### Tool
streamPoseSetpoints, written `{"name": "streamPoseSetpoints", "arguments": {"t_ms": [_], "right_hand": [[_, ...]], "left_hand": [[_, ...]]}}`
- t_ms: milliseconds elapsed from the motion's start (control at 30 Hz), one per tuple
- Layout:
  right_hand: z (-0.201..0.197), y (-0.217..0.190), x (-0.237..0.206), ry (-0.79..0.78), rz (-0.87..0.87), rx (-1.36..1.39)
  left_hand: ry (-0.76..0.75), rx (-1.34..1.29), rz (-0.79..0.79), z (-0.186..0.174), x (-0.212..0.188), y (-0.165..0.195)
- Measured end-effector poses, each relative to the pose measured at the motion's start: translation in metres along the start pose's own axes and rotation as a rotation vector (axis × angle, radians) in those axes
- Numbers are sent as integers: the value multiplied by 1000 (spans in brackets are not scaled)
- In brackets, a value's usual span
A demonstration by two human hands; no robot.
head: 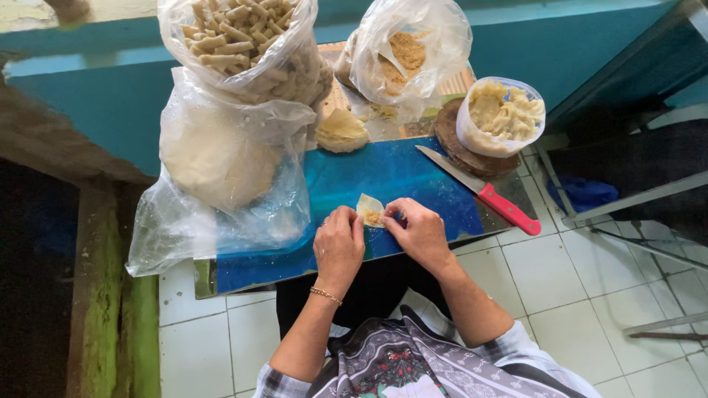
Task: The person folds triangular dough wrappers in half by hand, pinching the edges closed, and places each folded piece in a zigzag row on a blue board. They occasionally reach into a plastic bag of brown powder to dust their fingers before continuing to fold more wrappers.
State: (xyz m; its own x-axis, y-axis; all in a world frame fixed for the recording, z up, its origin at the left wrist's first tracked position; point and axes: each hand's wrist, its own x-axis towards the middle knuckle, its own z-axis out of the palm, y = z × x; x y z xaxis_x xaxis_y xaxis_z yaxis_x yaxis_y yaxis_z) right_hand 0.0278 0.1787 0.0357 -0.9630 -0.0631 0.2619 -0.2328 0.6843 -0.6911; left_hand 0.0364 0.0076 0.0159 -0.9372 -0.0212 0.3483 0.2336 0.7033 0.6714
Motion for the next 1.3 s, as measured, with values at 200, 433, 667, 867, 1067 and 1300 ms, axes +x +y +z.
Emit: {"name": "streamPoseSetpoints", "arguments": {"t_ms": [200, 433, 667, 867, 1067, 1300], "right_hand": [[1, 2, -8, 45, -235, -97], [-9, 15, -1, -122, -441, -88], [3, 26, 22, -149, -591, -117], [10, 31, 59, -463, -18, 42], [13, 22, 30, -131, -293, -21], [3, 32, 8, -145, -231, 168]], "left_hand": [[102, -45, 213, 6, -3, 9], [-44, -146, 341, -8, -3, -3], [-35, -162, 325, 2, 10, -18], [-45, -213, 133, 16, 20, -25], [-112, -210, -6, 18, 30, -26], [-72, -133, 166, 10, 22, -20]]}}
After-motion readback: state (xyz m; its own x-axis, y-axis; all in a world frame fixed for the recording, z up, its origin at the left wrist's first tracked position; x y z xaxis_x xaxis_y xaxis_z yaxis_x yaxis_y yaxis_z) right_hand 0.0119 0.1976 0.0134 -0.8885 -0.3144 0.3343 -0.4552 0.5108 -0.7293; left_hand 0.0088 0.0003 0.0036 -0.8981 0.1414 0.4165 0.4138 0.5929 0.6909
